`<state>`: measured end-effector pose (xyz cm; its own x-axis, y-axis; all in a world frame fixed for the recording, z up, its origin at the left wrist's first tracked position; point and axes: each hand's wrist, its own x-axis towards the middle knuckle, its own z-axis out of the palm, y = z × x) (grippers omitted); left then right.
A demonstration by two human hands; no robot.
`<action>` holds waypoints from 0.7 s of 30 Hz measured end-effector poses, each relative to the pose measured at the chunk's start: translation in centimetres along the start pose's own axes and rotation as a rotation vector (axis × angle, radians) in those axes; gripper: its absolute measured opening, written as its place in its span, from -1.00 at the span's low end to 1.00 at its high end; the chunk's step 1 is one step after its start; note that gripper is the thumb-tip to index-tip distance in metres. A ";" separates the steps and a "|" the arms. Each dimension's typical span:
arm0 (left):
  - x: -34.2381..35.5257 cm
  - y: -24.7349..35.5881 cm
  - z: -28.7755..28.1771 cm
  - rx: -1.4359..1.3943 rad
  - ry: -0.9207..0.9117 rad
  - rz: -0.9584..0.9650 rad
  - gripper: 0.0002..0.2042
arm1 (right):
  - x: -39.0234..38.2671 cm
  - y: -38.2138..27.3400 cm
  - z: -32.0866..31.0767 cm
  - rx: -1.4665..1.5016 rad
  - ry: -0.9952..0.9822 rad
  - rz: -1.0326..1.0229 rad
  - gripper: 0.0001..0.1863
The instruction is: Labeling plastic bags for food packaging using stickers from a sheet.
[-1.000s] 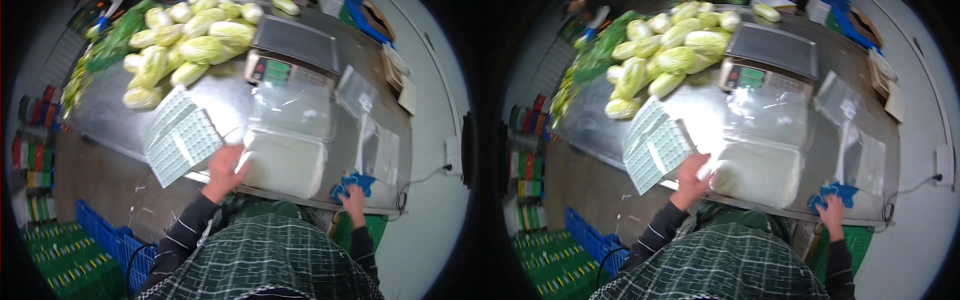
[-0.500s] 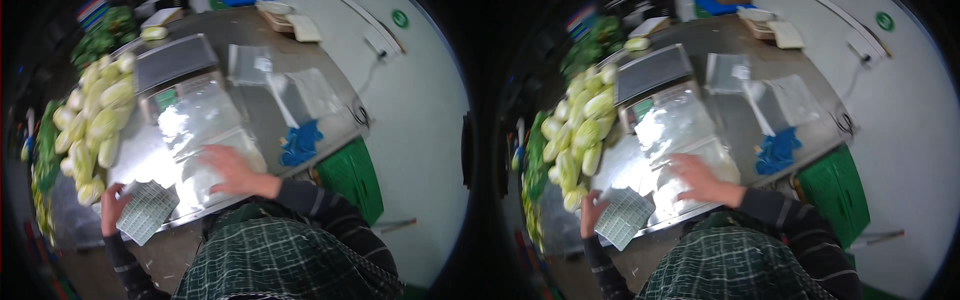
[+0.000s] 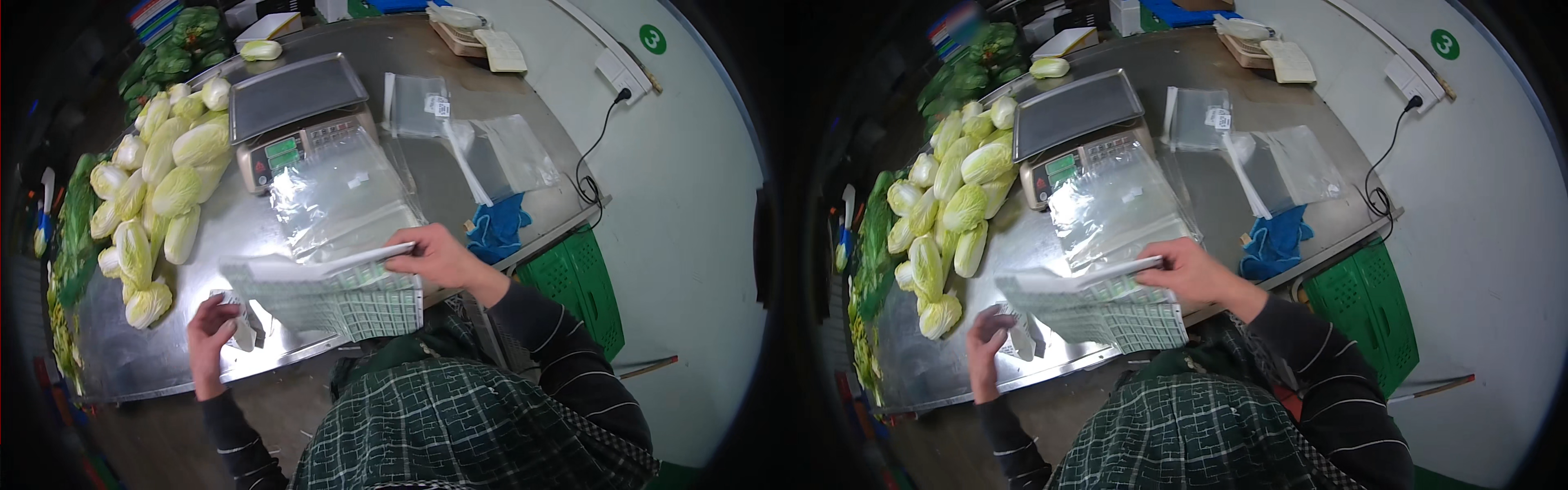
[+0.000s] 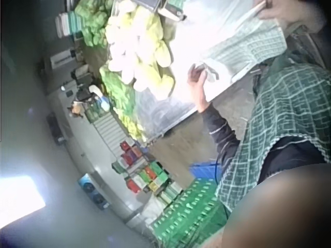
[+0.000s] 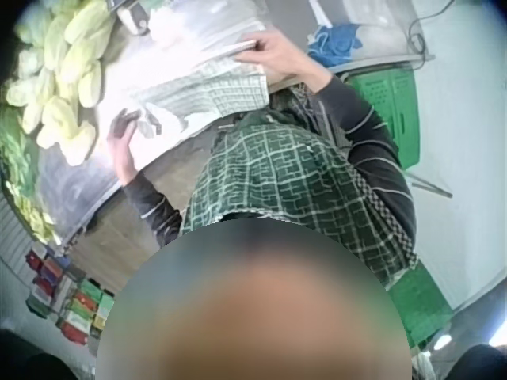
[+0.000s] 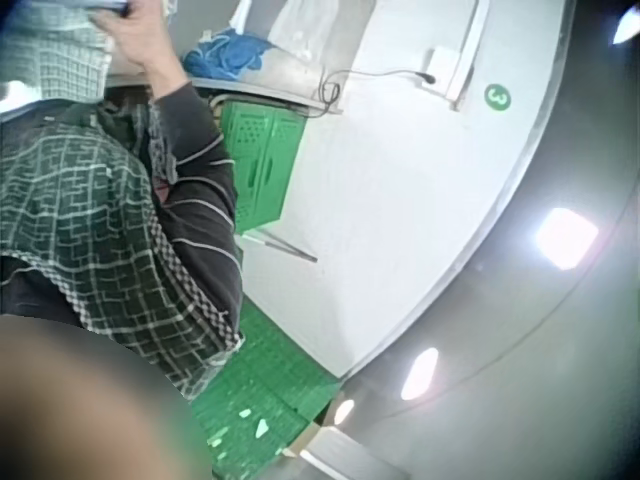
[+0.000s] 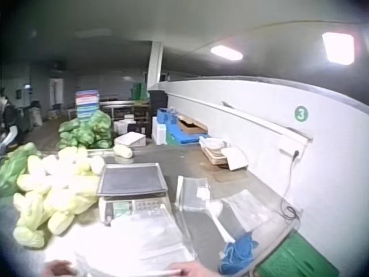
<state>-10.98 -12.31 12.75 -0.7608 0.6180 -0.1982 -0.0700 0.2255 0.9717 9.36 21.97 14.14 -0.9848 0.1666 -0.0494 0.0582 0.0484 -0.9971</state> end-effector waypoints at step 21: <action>2.8 1.7 8.9 -0.280 0.035 0.162 -0.76 | -5.2 2.7 -3.1 0.281 0.292 0.147 -0.61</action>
<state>-7.53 -3.52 12.72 -0.7979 0.6016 -0.0384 -0.1172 -0.0924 0.9888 15.15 24.24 11.93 -0.8794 0.4251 -0.2144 0.1079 -0.2605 -0.9594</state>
